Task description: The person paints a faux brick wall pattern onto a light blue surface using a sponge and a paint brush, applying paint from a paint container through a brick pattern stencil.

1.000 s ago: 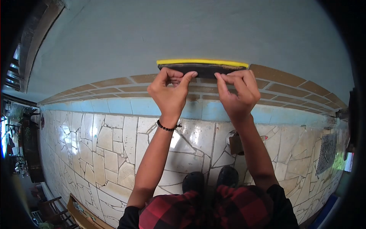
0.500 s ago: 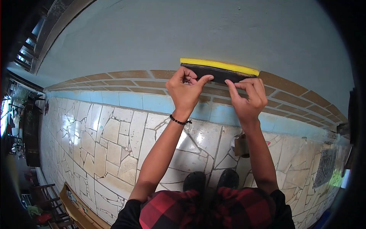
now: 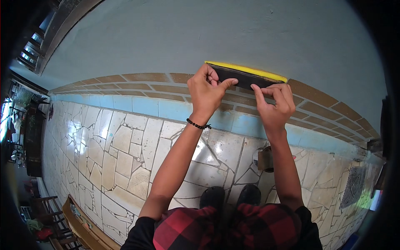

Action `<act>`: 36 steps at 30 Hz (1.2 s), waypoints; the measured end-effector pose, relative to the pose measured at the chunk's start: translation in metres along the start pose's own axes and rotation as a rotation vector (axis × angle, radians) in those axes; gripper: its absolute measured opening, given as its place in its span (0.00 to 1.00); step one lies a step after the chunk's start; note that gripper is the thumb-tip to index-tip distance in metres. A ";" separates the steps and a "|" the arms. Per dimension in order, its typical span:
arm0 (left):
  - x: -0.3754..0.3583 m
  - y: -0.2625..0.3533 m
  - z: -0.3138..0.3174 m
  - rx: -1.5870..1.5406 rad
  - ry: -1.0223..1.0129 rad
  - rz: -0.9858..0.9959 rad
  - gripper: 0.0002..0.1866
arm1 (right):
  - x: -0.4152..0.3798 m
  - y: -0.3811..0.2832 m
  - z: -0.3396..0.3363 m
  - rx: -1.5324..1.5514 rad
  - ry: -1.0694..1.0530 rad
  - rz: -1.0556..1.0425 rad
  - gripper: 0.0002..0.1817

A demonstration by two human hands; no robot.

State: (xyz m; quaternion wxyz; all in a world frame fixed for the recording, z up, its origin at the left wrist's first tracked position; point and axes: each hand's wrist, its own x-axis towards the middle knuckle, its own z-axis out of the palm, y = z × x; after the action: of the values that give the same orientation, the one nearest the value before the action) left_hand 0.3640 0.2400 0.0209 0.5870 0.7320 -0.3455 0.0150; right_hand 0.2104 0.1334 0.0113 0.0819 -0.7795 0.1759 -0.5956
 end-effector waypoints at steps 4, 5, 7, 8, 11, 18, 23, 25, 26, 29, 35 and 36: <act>0.001 -0.005 -0.003 -0.022 -0.033 0.013 0.29 | 0.001 -0.003 -0.003 0.006 -0.009 0.009 0.13; 0.002 -0.007 -0.002 -0.038 -0.025 0.018 0.29 | 0.002 -0.003 -0.003 0.007 -0.011 0.003 0.13; 0.003 -0.006 -0.001 -0.056 -0.010 0.019 0.29 | 0.002 -0.003 -0.005 0.006 -0.017 -0.005 0.13; 0.002 -0.006 -0.001 -0.058 -0.003 0.015 0.29 | 0.002 -0.002 -0.005 0.009 -0.011 -0.010 0.13; 0.001 -0.004 0.002 -0.051 0.012 0.021 0.29 | 0.000 -0.001 -0.004 0.012 -0.002 -0.006 0.13; 0.002 -0.007 -0.004 -0.069 -0.040 0.025 0.30 | -0.001 -0.006 -0.002 -0.002 0.003 -0.002 0.14; -0.002 -0.003 -0.009 -0.035 -0.041 0.064 0.27 | 0.000 -0.008 -0.006 0.000 -0.004 -0.016 0.13; -0.007 0.001 -0.007 -0.040 -0.019 0.084 0.25 | 0.000 -0.009 -0.008 0.007 -0.012 -0.032 0.13; -0.011 0.001 -0.006 -0.031 -0.011 0.059 0.23 | -0.002 -0.008 -0.011 0.005 -0.018 -0.036 0.13; -0.022 -0.003 0.001 -0.127 0.068 0.091 0.22 | -0.007 -0.013 -0.017 0.022 0.006 -0.022 0.12; -0.042 -0.011 0.009 -0.138 0.169 0.072 0.21 | -0.049 -0.021 -0.021 0.750 0.095 0.850 0.15; -0.044 -0.012 0.010 -0.135 0.189 0.074 0.21 | -0.045 -0.027 -0.024 0.879 0.109 1.030 0.17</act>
State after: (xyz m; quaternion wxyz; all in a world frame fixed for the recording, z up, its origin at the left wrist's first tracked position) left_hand 0.3331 0.2540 -0.0112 0.6637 0.6730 -0.3159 0.0823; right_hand 0.1816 0.1770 -0.0129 0.6554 -0.4595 0.2701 -0.5351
